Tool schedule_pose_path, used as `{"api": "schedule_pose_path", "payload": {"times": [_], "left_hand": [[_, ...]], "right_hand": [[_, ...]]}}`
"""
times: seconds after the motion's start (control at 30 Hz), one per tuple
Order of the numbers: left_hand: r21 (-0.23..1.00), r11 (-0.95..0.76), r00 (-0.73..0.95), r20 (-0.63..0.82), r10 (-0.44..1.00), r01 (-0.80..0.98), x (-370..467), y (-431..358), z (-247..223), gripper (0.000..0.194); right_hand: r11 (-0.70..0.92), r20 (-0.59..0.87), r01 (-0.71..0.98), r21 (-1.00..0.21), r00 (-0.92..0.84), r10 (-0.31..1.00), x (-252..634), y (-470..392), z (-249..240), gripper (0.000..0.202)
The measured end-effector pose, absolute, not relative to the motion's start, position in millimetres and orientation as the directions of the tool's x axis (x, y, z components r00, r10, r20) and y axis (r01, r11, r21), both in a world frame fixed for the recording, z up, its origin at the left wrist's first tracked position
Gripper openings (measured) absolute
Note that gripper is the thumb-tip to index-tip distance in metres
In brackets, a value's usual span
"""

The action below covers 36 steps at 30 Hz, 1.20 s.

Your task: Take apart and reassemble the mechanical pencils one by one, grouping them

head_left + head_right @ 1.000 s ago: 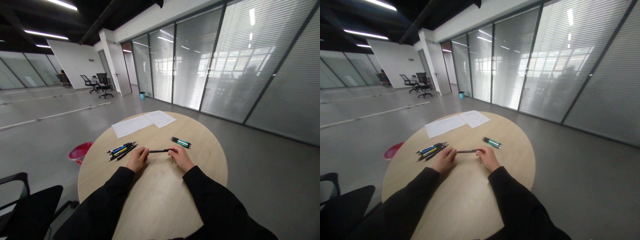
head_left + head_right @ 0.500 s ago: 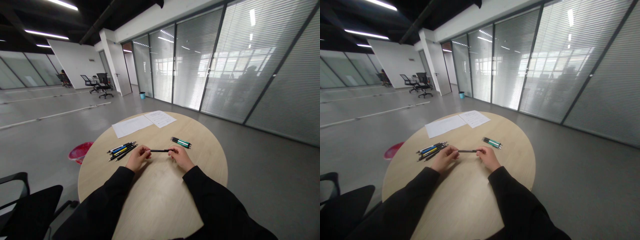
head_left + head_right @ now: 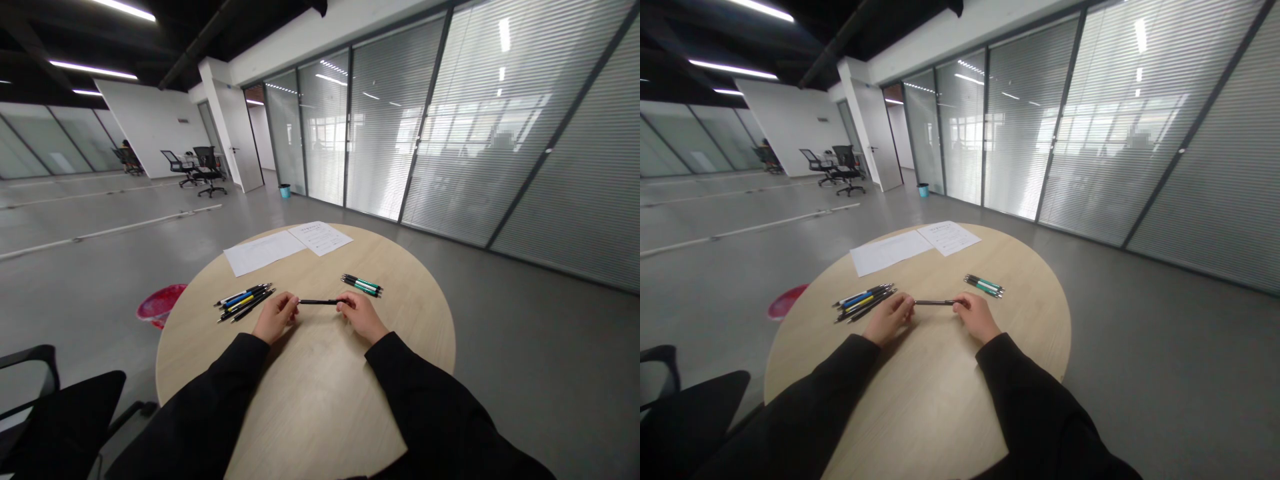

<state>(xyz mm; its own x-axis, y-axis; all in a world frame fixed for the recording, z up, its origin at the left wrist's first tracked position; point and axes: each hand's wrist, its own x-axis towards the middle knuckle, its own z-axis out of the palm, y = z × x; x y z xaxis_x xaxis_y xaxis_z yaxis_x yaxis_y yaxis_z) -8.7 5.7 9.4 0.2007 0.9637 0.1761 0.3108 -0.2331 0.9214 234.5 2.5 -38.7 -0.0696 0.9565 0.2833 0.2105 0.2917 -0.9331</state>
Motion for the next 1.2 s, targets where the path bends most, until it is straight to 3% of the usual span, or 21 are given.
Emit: {"api": "schedule_pose_path", "payload": {"times": [0.17, 0.33, 0.6, 0.83, 1.0, 1.2], "left_hand": [[0.942, -0.287, 0.224, 0.246, 0.943, 0.176, -9.5, 8.9, 5.9, 0.034], [0.933, -0.279, 0.243, 0.223, 0.944, 0.226, -9.2, 6.5, 11.5, 0.029], [0.892, -0.264, 0.193, 0.204, 0.96, 0.366, -9.7, 5.4, 13.0, 0.04], [0.95, -0.249, 0.208, 0.209, 0.955, 0.188, -8.0, 8.4, 6.6, 0.041], [0.932, -0.277, 0.226, 0.225, 0.948, 0.233, -8.7, 8.2, 9.3, 0.032], [0.914, -0.266, 0.194, 0.213, 0.958, 0.305, -8.2, 6.3, 12.5, 0.036]], "right_hand": [[0.292, 0.286, 0.204, -0.934, -0.058, 0.957, 235.1, 3.7, -38.8, 0.014], [0.287, 0.283, 0.203, -0.936, -0.05, 0.958, 234.9, 3.8, -39.5, 0.015], [0.291, 0.286, 0.202, -0.935, -0.053, 0.957, 234.5, 2.3, -37.6, 0.015], [0.294, 0.292, 0.208, -0.933, -0.045, 0.955, 234.5, 0.9, -35.0, 0.014], [0.293, 0.288, 0.199, -0.935, -0.054, 0.956, 234.6, 1.6, -37.0, 0.014], [0.294, 0.289, 0.212, -0.932, -0.056, 0.956, 233.7, 2.0, -39.3, 0.015]]}}
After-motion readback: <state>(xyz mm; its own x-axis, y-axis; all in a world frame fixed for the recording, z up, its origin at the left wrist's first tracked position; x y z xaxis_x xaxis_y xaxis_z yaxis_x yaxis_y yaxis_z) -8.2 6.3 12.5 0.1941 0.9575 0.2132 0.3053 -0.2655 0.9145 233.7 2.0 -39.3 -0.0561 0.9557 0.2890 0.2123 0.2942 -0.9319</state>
